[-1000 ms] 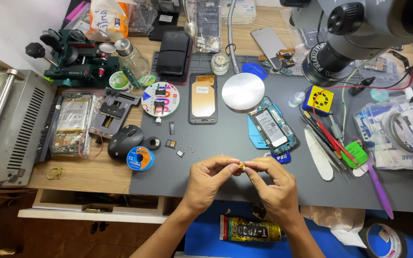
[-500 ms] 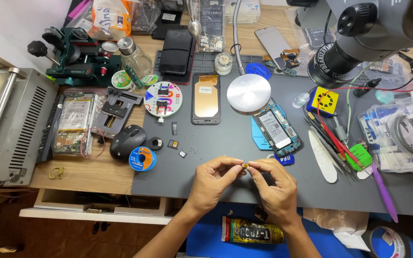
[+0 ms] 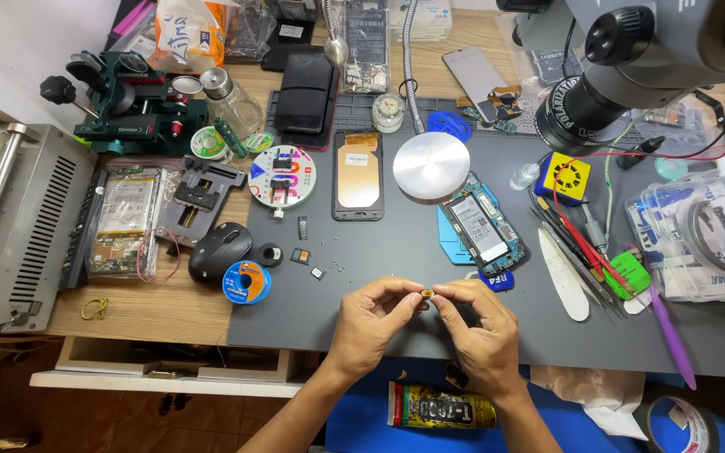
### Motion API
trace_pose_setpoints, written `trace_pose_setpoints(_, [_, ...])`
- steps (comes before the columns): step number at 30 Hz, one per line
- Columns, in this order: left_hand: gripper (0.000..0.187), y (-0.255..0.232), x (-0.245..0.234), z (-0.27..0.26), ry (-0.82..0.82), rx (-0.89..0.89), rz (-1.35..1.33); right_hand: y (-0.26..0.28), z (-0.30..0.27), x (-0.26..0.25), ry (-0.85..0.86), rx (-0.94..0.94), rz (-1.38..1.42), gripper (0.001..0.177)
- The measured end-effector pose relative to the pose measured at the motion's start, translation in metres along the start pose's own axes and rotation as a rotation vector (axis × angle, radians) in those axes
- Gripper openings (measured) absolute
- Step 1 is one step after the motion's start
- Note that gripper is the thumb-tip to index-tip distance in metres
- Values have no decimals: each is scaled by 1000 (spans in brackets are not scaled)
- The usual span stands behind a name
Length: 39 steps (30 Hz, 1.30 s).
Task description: Testing electronic circuits with a multimeter and inspecting/assembling small smartphone components on a repair bench.
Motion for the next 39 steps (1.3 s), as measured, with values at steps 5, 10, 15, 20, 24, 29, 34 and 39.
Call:
trace_pose_setpoints(5, [12, 3, 0, -2, -4, 28, 5, -1, -1, 0, 7, -5, -11, 12])
trace_pose_setpoints(10, [6, 2, 0, -4, -87, 56, 137, -1, -1, 0, -2, -27, -17, 11])
trace_pose_setpoints(15, [5, -9, 5, -7, -99, 234, 354, 2, -1, 0, -6, -32, -12, 10])
trace_pose_setpoints(20, [6, -17, 10, -10, -129, 364, 488, 4, -2, -1, 5, -26, -29, 10])
trace_pose_setpoints(24, [4, -20, 13, -11, -141, 461, 603, 5, -2, -1, 13, -7, -33, 8])
trace_pose_setpoints(29, [4, -15, 14, -17, -146, 606, 732, 0, -7, 1, 41, 21, -66, 6])
trace_pose_setpoints(34, [5, -10, 10, -21, -146, 567, 737, 3, -8, 4, 94, 66, -59, 6])
trace_pose_setpoints(39, [5, -9, 10, -23, -175, 538, 725, 2, -10, 6, 123, 87, -67, 7])
Point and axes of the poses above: each hand's wrist, its own z-axis towards the middle knuckle, its own x-axis out of the palm, y = z × x, the point moved 3 cm from there along z, towards the middle knuckle, and after that the axes turned 2 degrees about y, right-handed, at the moved point
